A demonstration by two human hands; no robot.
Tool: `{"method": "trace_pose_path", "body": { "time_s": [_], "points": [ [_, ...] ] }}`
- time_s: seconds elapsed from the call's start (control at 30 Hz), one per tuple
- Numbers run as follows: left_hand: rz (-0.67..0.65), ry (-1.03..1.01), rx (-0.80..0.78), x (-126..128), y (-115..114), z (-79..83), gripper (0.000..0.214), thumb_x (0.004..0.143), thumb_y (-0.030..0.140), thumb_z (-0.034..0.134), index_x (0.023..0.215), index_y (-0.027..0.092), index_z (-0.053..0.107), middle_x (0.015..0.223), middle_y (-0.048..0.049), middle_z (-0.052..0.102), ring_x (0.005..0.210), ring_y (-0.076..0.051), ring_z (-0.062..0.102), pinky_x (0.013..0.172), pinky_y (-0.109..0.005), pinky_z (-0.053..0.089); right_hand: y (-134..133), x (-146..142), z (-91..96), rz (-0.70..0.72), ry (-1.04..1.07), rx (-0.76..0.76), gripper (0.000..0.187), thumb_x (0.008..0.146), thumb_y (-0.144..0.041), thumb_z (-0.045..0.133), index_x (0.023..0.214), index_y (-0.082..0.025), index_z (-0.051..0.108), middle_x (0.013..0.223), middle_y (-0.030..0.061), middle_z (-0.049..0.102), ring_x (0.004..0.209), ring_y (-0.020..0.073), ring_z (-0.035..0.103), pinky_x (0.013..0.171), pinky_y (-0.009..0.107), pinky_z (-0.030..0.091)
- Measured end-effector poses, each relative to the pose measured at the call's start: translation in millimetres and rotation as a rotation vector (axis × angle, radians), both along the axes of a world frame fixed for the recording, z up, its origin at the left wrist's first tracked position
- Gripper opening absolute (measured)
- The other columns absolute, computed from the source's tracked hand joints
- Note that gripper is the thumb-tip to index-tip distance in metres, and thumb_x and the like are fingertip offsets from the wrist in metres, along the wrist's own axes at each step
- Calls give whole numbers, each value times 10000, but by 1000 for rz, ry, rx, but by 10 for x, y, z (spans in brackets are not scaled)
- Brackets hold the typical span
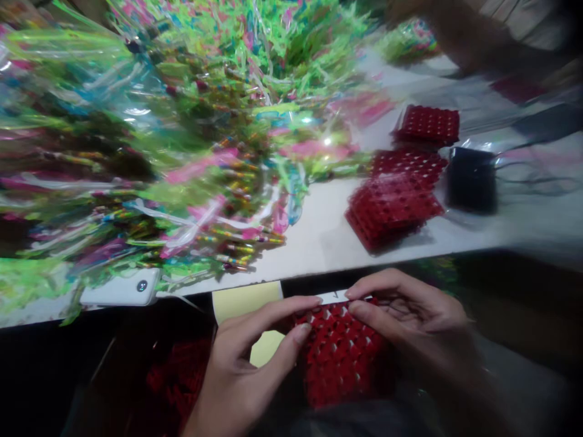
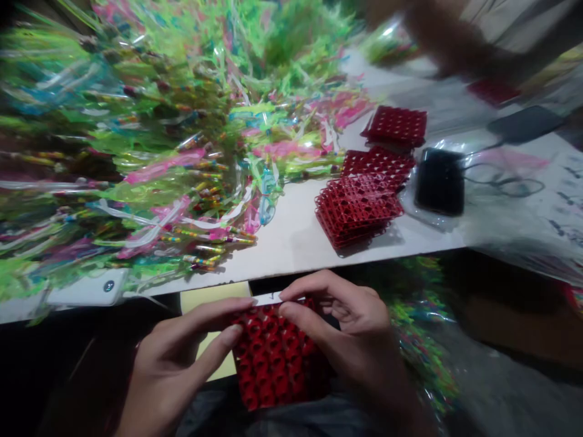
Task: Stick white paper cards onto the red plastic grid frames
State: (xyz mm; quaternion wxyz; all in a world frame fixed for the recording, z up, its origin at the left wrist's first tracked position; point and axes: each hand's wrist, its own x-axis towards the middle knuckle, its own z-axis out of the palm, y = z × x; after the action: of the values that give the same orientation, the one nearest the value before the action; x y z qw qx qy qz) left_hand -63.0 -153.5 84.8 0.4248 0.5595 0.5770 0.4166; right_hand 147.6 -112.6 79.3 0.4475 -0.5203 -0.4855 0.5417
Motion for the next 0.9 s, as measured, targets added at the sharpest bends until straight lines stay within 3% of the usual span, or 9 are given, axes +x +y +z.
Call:
{"method": "trace_pose_path", "body": {
  "time_s": [0.1, 0.2, 0.3, 0.47, 0.67, 0.77, 0.9],
  "points": [
    [57, -92, -177, 60, 154, 85, 172, 1019, 317, 738, 1147, 378, 835, 989, 75, 838, 881, -90, 761, 809, -113, 562, 1, 34, 13, 56, -98, 151, 124, 894, -189, 839, 896, -308, 805, 775, -67, 791, 671, 97, 752, 642, 125, 572],
    [-94, -137, -253, 93, 334, 158, 137, 998, 330, 751, 926, 258, 844, 836, 40, 761, 792, -99, 675, 735, -150, 503, 22, 103, -7, 255, -199, 342, 163, 921, -157, 817, 971, -307, 778, 866, -70, 813, 736, 95, 767, 705, 134, 572],
    [-217, -160, -282, 59, 412, 161, 231, 990, 305, 751, 793, 206, 825, 756, 27, 683, 732, -100, 602, 697, -194, 451, 27, 137, -37, 303, -202, 385, 168, 943, -161, 803, 1007, -308, 755, 902, -82, 819, 782, 83, 778, 740, 122, 572],
    [-338, -218, -398, -95, 349, 23, 165, 1006, 345, 745, 1066, 288, 888, 834, 10, 673, 781, -125, 596, 705, -238, 425, -12, 95, -63, 154, -187, 208, 145, 903, -196, 839, 890, -334, 795, 843, -103, 807, 753, 69, 757, 722, 122, 550],
    [-398, -239, -423, -186, 291, -50, 232, 1036, 377, 711, 1229, 385, 840, 909, 5, 667, 862, -141, 608, 782, -237, 451, -26, 23, -53, 51, -70, -77, 99, 838, -299, 871, 770, -288, 799, 793, -45, 792, 738, 111, 733, 699, 178, 549],
    [-395, -264, -426, -210, 248, -57, 248, 1038, 399, 707, 1252, 387, 831, 988, -9, 717, 941, -160, 662, 872, -240, 492, -2, 46, -82, 3, 6, -113, 154, 821, -339, 898, 770, -259, 777, 778, -17, 779, 703, 132, 719, 654, 209, 548],
    [-260, -319, -483, -272, 132, -150, 214, 1001, 394, 753, 1178, 351, 864, 946, -22, 786, 894, -174, 723, 860, -235, 546, 169, 288, -126, -222, 82, -31, 248, 850, -439, 893, 843, -251, 731, 742, -3, 737, 619, 148, 680, 567, 242, 541]
  ]
}}
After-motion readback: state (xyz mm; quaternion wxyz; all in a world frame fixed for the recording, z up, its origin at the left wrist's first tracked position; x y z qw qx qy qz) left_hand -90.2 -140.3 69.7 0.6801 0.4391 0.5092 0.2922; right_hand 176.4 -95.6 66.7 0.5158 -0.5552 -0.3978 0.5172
